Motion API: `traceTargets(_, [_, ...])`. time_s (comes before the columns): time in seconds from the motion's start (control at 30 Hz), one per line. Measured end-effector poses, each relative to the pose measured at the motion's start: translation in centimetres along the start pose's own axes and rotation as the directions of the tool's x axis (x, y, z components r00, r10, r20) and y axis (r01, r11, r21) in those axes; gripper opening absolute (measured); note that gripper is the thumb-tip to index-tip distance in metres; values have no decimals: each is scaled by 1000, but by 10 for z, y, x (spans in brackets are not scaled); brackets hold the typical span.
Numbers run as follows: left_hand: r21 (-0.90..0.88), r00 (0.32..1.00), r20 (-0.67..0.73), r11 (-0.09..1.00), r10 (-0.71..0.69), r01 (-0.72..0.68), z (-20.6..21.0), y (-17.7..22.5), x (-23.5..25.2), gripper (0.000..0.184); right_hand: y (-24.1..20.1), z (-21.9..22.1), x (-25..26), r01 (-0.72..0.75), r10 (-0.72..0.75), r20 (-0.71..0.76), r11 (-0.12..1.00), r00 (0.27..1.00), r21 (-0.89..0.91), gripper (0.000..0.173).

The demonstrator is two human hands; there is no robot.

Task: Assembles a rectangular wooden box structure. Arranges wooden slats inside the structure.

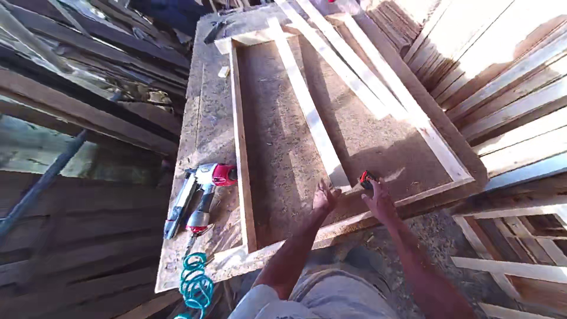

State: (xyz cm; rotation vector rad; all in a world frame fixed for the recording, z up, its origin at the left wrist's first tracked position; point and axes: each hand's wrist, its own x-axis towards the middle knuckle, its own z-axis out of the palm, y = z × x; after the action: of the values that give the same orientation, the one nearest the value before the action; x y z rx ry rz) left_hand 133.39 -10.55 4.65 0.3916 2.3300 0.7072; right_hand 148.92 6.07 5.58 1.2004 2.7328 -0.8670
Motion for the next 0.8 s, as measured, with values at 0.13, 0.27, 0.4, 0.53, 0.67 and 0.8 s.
traceTargets(0.13, [-8, 974, -90, 978, -207, 207, 26, 45, 57, 122, 4, 17, 61, -7, 17, 83, 993, 996, -120, 94])
traceTargets(0.27, [41, 913, -253, 939, -320, 341, 57, 60, 83, 135, 13, 29, 83, 83, -49, 150, 969, 987, -232, 87])
traceTargets(0.4, [15, 883, -280, 918, -376, 396, 53, 72, 85, 132, 11, 8, 90, 110, -61, 231, 972, 971, -208, 81])
traceTargets(0.53, [23, 900, -257, 929, -353, 371, 12, 93, 17, 138, 31, -40, 63, 83, -135, 283, 979, 949, 187, 88])
traceTargets(0.67, [117, 908, -213, 913, -361, 390, 12, 109, -84, 143, 71, -81, 16, 62, -208, 364, 926, 908, 373, 83])
traceTargets(0.8, [59, 918, -172, 926, -358, 372, 46, 104, -128, 119, 94, -86, -17, -98, -160, 447, 860, 880, 501, 83])
